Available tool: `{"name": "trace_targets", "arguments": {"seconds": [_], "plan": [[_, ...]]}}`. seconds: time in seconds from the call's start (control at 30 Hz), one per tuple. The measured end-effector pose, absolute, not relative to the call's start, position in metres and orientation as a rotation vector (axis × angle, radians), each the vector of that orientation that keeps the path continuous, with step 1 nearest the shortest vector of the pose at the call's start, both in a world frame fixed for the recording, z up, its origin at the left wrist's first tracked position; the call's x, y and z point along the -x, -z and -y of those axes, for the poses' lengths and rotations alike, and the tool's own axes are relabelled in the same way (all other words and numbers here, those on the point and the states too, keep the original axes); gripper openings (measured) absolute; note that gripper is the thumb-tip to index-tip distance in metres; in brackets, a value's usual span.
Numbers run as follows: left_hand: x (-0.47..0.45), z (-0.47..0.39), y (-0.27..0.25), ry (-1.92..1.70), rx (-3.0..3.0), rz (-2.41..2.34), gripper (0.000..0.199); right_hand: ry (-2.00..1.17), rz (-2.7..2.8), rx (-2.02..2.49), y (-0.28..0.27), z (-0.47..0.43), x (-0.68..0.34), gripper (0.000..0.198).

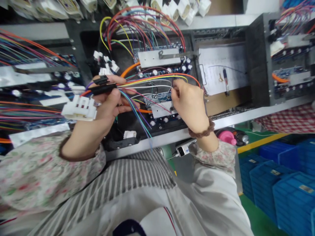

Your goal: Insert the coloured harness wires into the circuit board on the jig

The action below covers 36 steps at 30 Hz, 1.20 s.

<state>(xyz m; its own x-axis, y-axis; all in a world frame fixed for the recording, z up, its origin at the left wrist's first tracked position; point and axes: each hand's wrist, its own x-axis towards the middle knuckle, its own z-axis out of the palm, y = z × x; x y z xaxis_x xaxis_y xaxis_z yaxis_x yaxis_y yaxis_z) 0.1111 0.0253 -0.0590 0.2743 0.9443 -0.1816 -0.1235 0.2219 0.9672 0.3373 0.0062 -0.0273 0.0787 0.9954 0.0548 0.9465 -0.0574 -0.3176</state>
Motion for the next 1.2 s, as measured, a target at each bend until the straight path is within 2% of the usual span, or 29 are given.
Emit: {"name": "trace_targets", "arguments": {"seconds": [0.2,0.43,0.67,0.8,1.0,1.2], "plan": [[-0.112,-0.024,0.057,-0.953,-1.082,-0.996,0.035,-0.134,1.992,2.12,0.02,-0.008,-0.333,0.019],[-0.116,-0.023,0.051,-0.951,-0.988,-1.007,0.029,-0.312,1.911,1.988,0.032,-0.015,-0.342,0.014],[-0.118,-0.022,0.05,-0.939,-1.031,-1.018,0.028,-0.194,1.971,2.061,0.021,-0.009,-0.343,0.018],[-0.119,-0.021,0.058,-0.997,-1.056,-1.005,0.026,-0.255,1.987,2.101,0.021,-0.01,-0.343,0.02],[-0.12,-0.023,0.072,-1.021,-1.065,-0.951,0.035,-0.274,1.981,2.094,0.022,-0.011,-0.342,0.02],[-0.116,-0.021,0.056,-0.979,-1.064,-1.024,0.034,-0.271,1.934,2.081,0.013,-0.004,-0.342,0.021]]}}
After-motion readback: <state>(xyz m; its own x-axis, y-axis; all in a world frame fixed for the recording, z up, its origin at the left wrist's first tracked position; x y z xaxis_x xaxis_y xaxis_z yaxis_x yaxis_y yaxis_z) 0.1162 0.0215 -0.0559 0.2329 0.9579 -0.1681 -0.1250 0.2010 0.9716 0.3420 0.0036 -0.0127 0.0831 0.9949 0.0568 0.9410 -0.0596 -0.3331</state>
